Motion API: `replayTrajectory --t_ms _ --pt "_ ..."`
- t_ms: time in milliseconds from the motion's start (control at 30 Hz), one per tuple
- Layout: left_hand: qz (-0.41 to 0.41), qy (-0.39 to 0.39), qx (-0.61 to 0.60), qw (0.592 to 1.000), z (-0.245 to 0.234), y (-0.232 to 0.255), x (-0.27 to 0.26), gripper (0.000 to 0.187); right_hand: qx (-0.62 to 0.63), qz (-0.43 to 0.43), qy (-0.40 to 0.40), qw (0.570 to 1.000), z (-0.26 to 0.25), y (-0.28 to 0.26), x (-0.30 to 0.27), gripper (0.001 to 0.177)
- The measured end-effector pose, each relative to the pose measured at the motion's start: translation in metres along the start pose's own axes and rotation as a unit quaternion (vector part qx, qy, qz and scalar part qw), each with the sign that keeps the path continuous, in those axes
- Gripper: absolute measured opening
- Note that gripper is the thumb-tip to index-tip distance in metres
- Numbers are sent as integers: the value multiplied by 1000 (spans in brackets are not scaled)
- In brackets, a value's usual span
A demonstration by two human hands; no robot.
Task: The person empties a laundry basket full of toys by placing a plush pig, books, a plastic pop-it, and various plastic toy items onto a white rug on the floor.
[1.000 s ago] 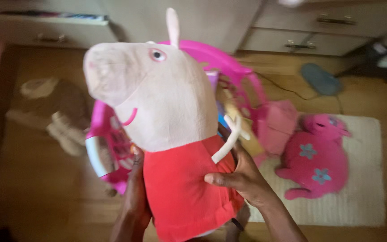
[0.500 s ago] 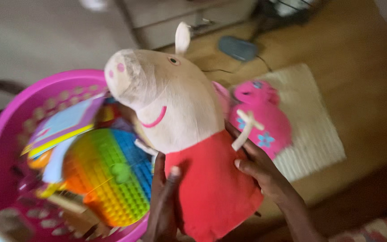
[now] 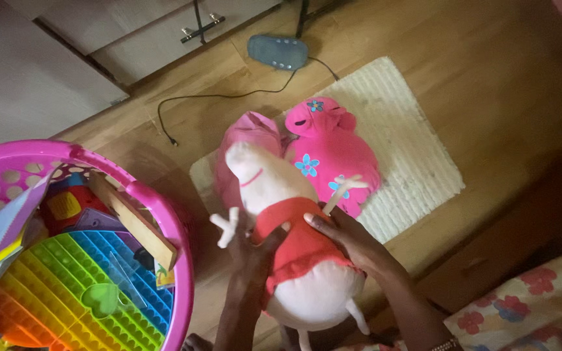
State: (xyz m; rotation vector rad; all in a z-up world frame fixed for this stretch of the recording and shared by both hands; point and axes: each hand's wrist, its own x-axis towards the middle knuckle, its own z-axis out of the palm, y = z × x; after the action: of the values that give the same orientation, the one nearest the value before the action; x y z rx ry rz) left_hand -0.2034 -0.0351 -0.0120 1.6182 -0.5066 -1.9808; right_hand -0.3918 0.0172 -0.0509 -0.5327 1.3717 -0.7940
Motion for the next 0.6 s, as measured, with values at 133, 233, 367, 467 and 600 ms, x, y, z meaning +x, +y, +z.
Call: replayTrajectory --t_ms 133,233,367,467,600 --pt "24 16 55 998 -14 -16 27 109 -95 13 94 991 -6 11 28 78" --pt "114 31 225 967 -34 -42 78 108 -163 -35 176 970 -5 14 48 66" --pt "185 26 414 891 -62 -56 124 105 -270 -107 285 913 15 14 68 59" --pt "214 34 366 905 -84 -28 116 84 -200 -50 275 939 52 13 64 53" --pt "259 19 114 959 -125 14 69 63 -211 -147 256 932 110 19 51 42"
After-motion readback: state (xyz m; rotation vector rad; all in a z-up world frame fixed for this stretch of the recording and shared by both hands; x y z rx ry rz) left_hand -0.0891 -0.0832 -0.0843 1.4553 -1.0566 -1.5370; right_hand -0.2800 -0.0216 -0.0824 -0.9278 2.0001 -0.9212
